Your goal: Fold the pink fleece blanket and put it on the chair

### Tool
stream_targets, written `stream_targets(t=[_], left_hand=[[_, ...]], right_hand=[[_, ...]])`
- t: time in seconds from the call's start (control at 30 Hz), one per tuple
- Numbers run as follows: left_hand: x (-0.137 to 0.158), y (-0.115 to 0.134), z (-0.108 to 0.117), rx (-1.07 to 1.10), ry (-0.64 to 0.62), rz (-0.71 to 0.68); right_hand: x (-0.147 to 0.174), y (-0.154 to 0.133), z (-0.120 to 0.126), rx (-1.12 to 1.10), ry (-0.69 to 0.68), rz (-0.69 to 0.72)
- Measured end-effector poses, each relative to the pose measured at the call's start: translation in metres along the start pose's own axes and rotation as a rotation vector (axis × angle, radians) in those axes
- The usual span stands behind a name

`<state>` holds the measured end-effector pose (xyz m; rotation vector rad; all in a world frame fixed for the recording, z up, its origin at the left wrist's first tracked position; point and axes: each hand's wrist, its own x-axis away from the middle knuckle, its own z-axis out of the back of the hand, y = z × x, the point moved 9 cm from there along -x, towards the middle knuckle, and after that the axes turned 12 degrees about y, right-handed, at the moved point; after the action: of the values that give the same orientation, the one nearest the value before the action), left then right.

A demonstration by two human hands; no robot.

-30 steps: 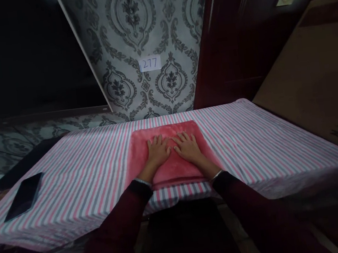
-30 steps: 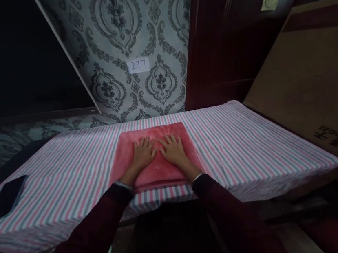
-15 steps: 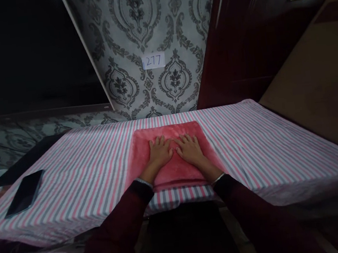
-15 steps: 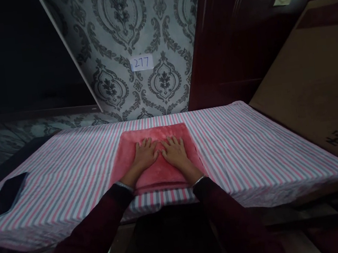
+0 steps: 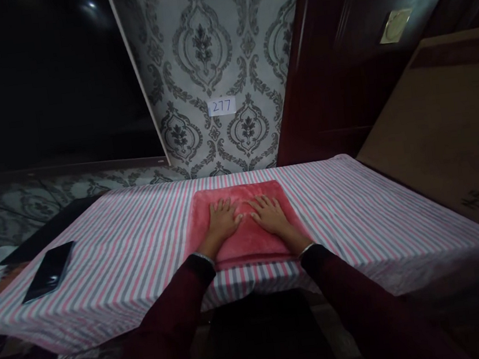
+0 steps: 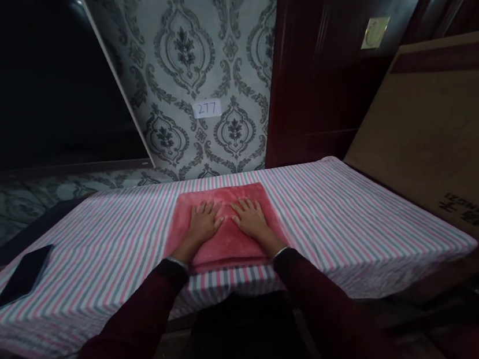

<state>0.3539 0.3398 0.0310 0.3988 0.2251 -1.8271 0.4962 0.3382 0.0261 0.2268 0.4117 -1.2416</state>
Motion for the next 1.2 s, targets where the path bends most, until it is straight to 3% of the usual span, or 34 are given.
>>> stream_targets(t=[0.17, 0.27, 0.33, 0.4, 0.5, 0.67, 0.8, 0.93, 1.2], left_hand=[[0.011, -0.056, 0.013, -0.070, -0.092, 0.084], [0.006, -0.093, 0.021, -0.095, -0.191, 0.203], [-0.008, -0.103, 0.029, -0.098, -0.217, 0.247], [-0.031, -0.095, 0.035, -0.069, -0.194, 0.219], [-0.065, -0.059, 0.034, 0.021, -0.133, 0.104], [-0.080, -0.021, 0.004, 0.059, -0.112, 0.028], [-0.071, -0.020, -0.017, 0.015, -0.067, 0.026], [-0.070, -0.024, -0.029, 0.030, -0.056, 0.041], [-0.071, -0.025, -0.031, 0.064, -0.072, 0.063]], right_hand=[[0.004, 0.033, 0.004, 0.051, -0.050, -0.012], [-0.004, 0.066, 0.009, 0.071, -0.099, -0.126], [-0.019, 0.079, 0.017, 0.059, -0.095, -0.208], [-0.039, 0.079, 0.025, 0.013, -0.070, -0.239], [-0.069, 0.055, 0.028, -0.065, -0.053, -0.172], [-0.078, 0.021, 0.002, -0.060, -0.112, -0.062], [-0.068, 0.020, -0.022, -0.063, -0.118, -0.053], [-0.067, 0.021, -0.030, -0.054, -0.071, -0.041], [-0.068, 0.020, -0.033, -0.040, 0.002, -0.019]])
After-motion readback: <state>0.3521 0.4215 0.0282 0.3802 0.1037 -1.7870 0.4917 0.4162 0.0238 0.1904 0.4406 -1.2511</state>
